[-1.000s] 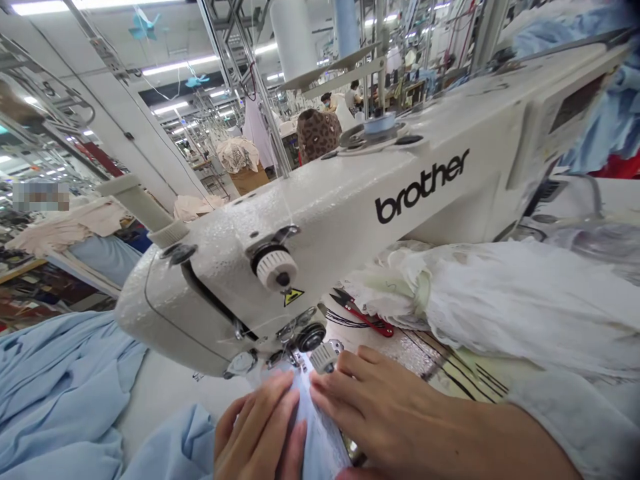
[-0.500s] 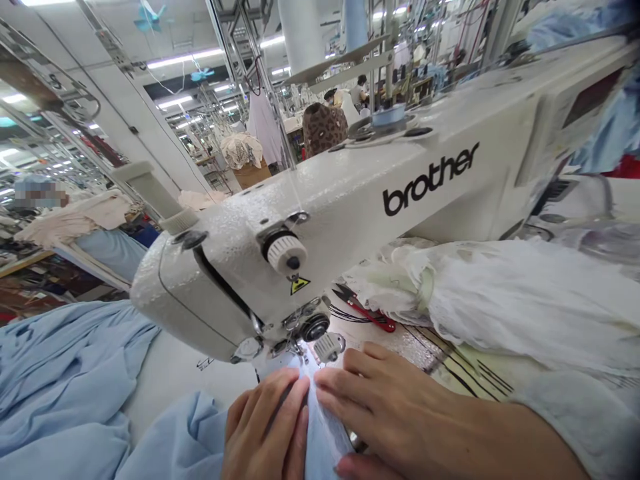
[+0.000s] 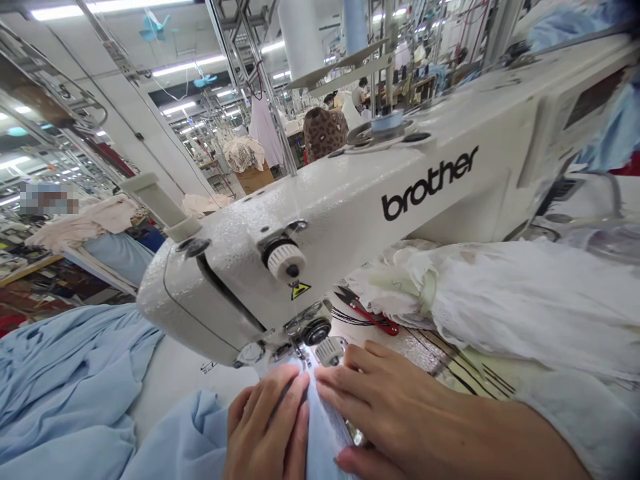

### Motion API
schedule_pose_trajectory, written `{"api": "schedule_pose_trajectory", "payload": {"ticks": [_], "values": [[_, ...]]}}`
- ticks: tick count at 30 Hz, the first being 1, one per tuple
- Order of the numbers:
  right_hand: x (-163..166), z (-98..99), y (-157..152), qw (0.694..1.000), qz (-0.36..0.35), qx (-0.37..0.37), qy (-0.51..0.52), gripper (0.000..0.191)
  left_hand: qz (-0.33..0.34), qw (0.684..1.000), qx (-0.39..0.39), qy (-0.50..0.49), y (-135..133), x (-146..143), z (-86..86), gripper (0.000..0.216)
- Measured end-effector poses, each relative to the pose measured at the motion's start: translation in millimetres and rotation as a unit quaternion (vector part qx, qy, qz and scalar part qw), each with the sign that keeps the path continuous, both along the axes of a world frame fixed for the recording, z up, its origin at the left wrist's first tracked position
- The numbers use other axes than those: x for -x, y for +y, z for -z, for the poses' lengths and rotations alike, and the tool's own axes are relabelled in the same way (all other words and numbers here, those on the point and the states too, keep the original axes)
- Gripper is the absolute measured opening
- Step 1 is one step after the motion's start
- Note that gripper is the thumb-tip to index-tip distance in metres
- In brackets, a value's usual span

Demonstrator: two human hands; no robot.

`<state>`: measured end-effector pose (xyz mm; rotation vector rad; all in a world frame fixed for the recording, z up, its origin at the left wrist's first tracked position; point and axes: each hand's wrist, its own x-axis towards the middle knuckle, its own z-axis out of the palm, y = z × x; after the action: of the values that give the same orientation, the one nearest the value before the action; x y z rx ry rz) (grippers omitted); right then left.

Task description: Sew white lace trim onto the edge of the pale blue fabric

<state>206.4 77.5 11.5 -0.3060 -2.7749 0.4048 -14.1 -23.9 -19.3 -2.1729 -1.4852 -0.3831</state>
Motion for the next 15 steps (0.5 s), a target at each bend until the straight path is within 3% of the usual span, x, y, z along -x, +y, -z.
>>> {"api": "schedule_pose_trajectory", "payload": {"ticks": [10,15], "values": [[-2.3,5.0,5.8,0.999,-0.032,0.019,0.019,0.04,-0.009,0.999,0.028,-0.032,-0.7,-4.8,-3.1,0.033],[-10.2,4.9,7.0,0.997,-0.065,0.023,0.035,0.044,0.001,0.996,0.042,-0.079,-1.0,-12.7,-15.8,0.023]]}}
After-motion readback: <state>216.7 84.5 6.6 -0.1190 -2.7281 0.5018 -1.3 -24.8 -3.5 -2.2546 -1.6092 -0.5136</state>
